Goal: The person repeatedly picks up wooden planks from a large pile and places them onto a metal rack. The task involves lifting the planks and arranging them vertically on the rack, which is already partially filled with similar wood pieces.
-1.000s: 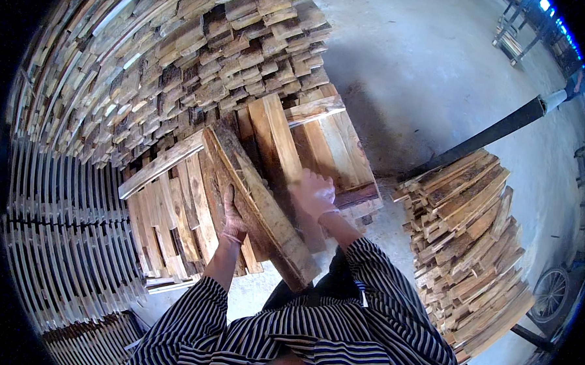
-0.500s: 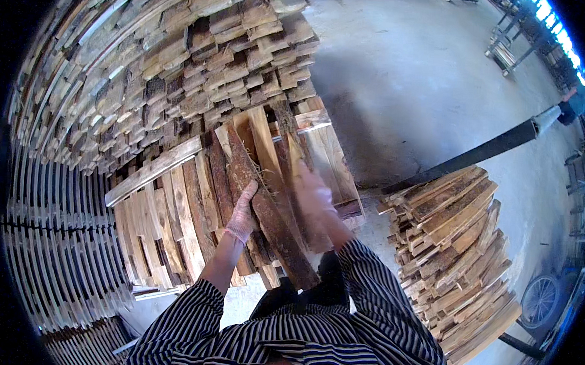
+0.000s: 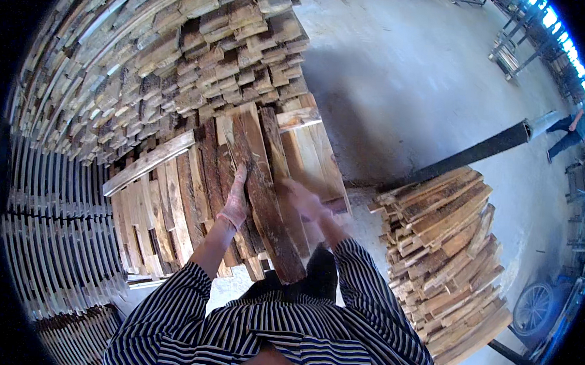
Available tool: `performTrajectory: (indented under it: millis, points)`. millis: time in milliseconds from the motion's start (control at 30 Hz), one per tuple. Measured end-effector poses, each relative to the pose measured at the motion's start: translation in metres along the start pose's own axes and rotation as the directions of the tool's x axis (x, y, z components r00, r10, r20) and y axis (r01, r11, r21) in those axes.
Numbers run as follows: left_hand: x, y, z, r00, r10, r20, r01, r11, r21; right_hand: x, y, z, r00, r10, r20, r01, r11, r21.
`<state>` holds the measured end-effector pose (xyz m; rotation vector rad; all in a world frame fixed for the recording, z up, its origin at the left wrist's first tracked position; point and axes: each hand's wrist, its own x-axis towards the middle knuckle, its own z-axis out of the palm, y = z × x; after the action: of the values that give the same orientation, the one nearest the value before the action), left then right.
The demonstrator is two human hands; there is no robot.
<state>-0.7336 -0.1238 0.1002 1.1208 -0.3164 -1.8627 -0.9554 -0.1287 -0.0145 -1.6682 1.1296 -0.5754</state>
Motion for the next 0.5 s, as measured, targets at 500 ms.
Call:
performTrajectory:
  millis: [500]
  points:
    - [0.013,-0.017,0.010,0.972,-0.145,-0.184,0.136,0.989,-0.061,-0.019,-0.139,0.006,0.956,0.012,-0.292,-0.084,0.969,-0.233]
